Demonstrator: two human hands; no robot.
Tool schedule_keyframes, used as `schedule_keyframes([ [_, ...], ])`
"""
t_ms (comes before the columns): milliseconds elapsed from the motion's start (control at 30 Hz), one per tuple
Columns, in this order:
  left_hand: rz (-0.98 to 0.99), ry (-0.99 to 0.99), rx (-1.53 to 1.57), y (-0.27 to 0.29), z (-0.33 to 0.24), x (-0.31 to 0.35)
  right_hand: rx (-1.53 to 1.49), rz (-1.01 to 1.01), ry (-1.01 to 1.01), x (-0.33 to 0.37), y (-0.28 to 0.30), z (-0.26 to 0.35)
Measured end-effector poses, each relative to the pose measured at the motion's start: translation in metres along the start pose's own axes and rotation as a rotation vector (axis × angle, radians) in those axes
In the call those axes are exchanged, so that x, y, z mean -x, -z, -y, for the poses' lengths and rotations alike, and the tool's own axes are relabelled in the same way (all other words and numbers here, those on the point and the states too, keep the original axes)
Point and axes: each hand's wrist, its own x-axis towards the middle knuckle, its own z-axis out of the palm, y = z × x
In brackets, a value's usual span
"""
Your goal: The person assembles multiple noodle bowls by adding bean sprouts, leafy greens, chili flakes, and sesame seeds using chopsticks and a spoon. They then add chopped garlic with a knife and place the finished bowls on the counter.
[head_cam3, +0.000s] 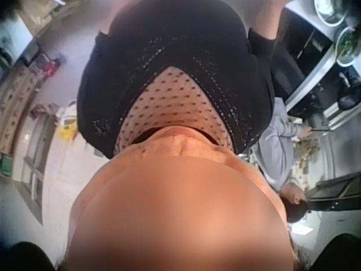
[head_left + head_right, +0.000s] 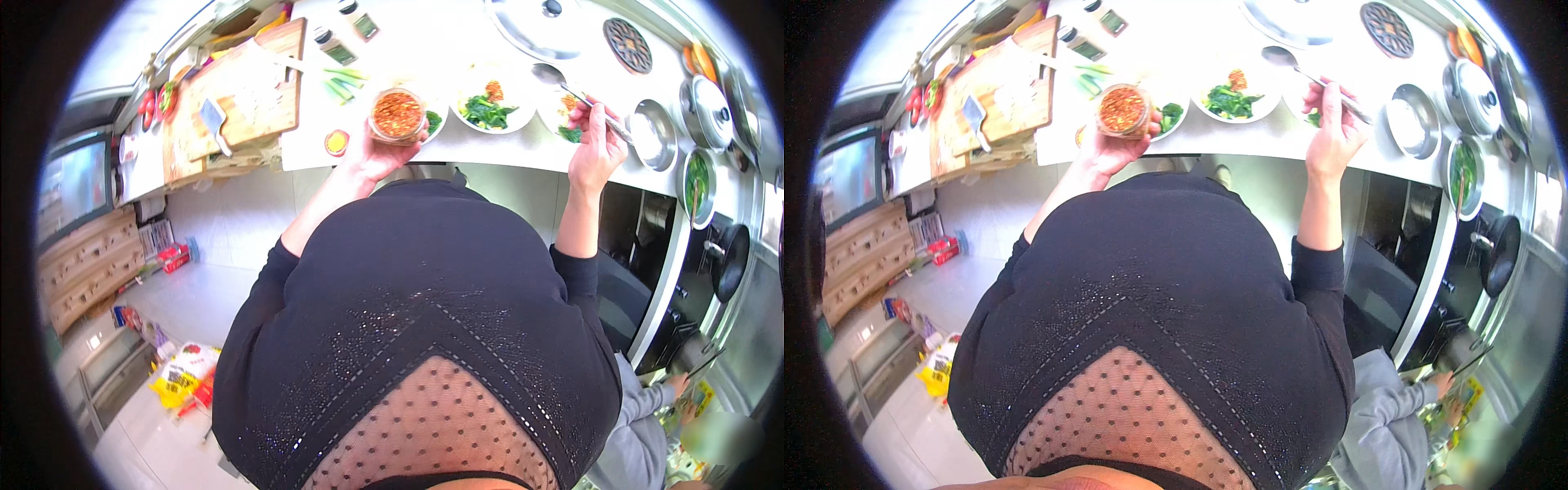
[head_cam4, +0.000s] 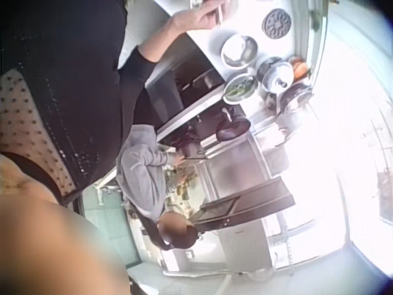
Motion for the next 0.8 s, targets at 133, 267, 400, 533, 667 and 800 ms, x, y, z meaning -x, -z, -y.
schedule_keyframes([
  [133, -0.021, -0.027, -0.05, -0.003, -0.004, 0.005, -0.068, 0.372, -0.005, 0.03, -0.064, 0.032],
  [267, -0.144, -0.065, -0.071, -0.007, -0.007, 0.014, 0.091, 0.635, 0.027, 0.05, -0.113, 0.039],
  [400, -0.215, -0.119, -0.08, -0.006, -0.011, 0.027, 0.218, 0.727, 0.1, 0.059, -0.136, 0.036],
  [533, -0.205, -0.084, 0.001, -0.002, -0.019, 0.038, 0.139, 0.755, -0.192, 0.069, -0.149, 0.027],
  [667, -0.228, -0.089, 0.039, 0.005, -0.025, 0.045, 0.138, 0.747, -0.333, 0.078, -0.166, 0.019],
  [800, -0.117, -0.04, 0.005, 0.012, -0.04, 0.046, 0.187, 0.724, -0.129, 0.075, -0.181, 0.023],
])
